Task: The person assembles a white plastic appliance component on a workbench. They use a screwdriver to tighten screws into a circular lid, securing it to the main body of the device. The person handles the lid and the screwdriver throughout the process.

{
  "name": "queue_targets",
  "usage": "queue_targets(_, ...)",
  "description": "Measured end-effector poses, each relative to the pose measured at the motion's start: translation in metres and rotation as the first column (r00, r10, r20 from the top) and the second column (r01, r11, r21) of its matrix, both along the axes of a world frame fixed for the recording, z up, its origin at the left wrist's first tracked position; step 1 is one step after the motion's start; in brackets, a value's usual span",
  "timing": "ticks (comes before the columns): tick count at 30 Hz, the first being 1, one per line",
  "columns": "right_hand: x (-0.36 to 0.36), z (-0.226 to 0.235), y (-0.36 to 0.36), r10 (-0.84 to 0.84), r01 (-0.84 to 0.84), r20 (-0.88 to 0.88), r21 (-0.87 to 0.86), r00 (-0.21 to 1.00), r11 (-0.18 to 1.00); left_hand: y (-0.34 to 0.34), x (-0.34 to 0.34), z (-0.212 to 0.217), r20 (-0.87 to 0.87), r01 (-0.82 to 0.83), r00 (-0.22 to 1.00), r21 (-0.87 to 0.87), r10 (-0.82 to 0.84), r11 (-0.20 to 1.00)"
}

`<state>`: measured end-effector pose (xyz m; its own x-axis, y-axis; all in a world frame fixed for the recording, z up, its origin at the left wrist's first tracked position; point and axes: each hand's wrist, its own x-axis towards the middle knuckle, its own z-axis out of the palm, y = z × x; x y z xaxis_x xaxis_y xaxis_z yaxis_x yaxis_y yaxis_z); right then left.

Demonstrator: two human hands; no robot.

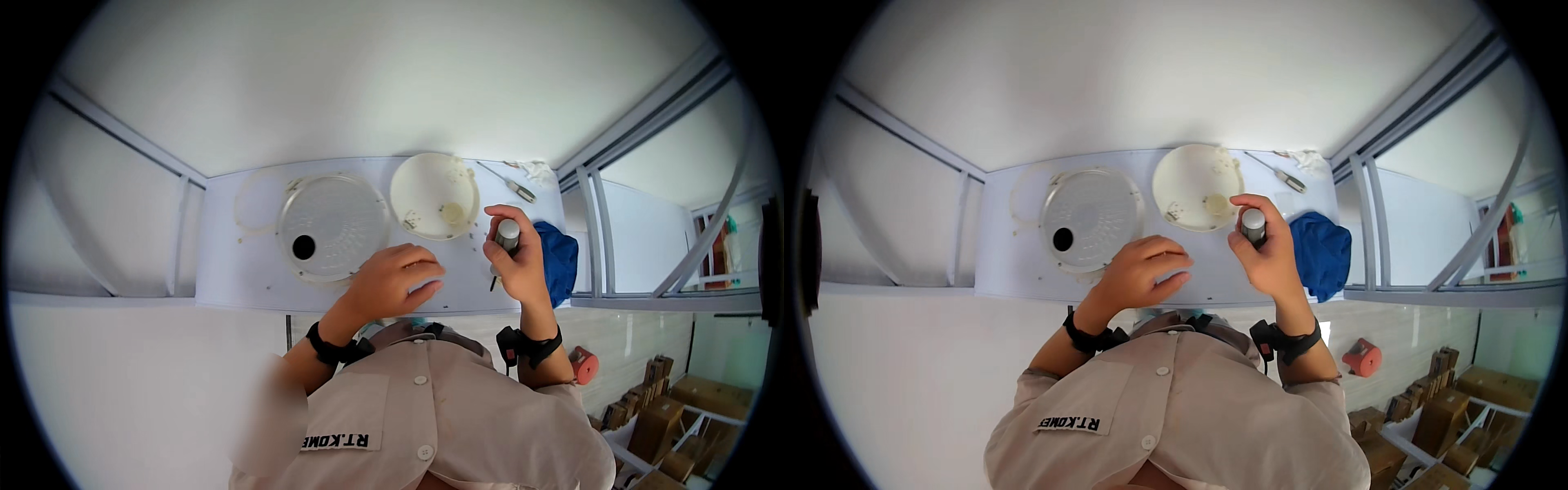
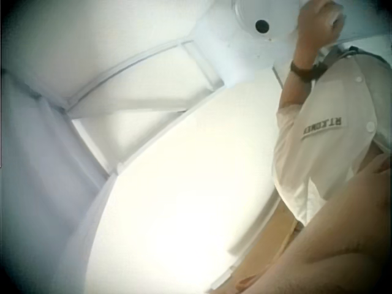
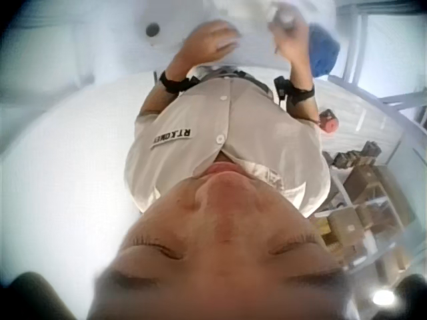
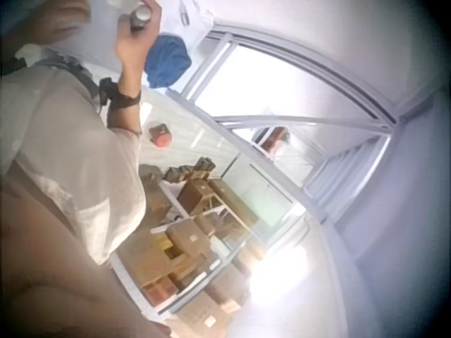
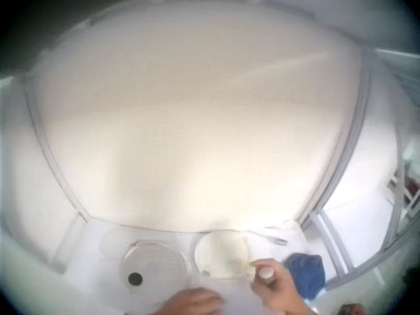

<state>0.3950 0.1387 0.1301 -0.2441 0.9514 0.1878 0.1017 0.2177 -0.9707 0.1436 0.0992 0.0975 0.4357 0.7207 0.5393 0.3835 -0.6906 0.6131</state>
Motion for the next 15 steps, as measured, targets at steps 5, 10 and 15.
queue_targets(5,0.048,-0.006,-0.015,-0.046,0.044,-0.039,-0.056,0.998,0.997,0.023,0.054,-0.045,-0.264,-0.338,0.914,-0.078,0.308,0.938)
queue_targets(10,0.080,-0.013,-0.028,-0.031,0.030,-0.018,-0.067,0.999,0.997,0.045,0.083,-0.094,-0.389,-0.454,0.840,-0.125,0.378,0.882)
queue_targets(15,0.101,-0.012,-0.031,-0.011,0.010,-0.017,-0.048,1.000,0.999,0.067,0.086,-0.132,-0.599,-0.554,0.700,-0.110,0.389,0.825)
